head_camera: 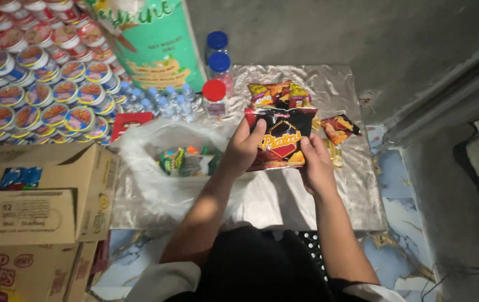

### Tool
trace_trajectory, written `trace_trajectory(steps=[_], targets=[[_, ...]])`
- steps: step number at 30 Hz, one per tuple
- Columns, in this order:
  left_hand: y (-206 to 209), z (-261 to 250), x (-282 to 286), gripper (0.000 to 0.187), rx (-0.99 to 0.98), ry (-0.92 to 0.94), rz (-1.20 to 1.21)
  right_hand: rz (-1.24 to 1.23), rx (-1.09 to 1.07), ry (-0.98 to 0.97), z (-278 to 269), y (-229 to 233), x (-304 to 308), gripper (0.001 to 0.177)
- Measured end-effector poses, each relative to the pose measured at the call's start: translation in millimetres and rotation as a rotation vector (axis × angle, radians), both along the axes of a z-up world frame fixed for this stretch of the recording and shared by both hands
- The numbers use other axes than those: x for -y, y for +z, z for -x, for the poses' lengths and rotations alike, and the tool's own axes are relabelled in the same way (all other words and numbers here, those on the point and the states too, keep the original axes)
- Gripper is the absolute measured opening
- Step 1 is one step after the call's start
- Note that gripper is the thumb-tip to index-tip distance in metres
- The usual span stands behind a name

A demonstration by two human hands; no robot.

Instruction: The person packs various snack items, including chips and biscuits, into a white plastic bag. They pick up items from a table covered with a silver sheet and place them into the bag one by one.

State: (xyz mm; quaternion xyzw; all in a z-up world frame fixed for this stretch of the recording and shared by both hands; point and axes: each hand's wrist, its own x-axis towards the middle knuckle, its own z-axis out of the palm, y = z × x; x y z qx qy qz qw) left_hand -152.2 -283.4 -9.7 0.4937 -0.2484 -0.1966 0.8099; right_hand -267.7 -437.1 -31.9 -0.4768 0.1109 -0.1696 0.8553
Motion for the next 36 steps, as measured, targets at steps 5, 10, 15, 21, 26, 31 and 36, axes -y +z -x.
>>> trace_trajectory(steps=[5, 10, 15, 21, 26, 31, 36], targets=[[10.4, -5.6, -53.6, 0.036, -0.012, -0.049, 0.035, 0.195, 0.094, -0.026, -8.0, 4.7, -43.1, 0.03], [18.3, -31.9, -115.6, 0.034, 0.24, 0.011, -0.15, 0.387, 0.113, -0.032, -16.8, 19.4, -83.6, 0.028], [41.1, -49.4, -178.3, 0.049, 0.308, 0.093, -0.16, 0.941, 0.007, -0.16, -24.9, 56.6, -128.2, 0.026], [34.3, -53.1, -216.9, 0.035, 0.448, 0.393, -0.147, 1.556, 0.14, -0.188, -70.1, 38.4, -153.9, 0.03], [48.1, -37.5, -213.5, 0.023, 0.541, 0.506, -0.384, 1.462, 0.031, -0.136, -70.6, 49.5, -162.5, 0.033], [48.3, -21.4, -193.9, 0.025, 0.503, 0.235, -0.335, 1.182, -0.086, -0.174, -52.5, 52.2, -145.8, 0.019], [56.6, 4.6, -137.5, 0.031, 0.53, 0.104, -0.287, 0.762, -0.039, -0.131, -27.5, 44.9, -112.2, 0.017]])
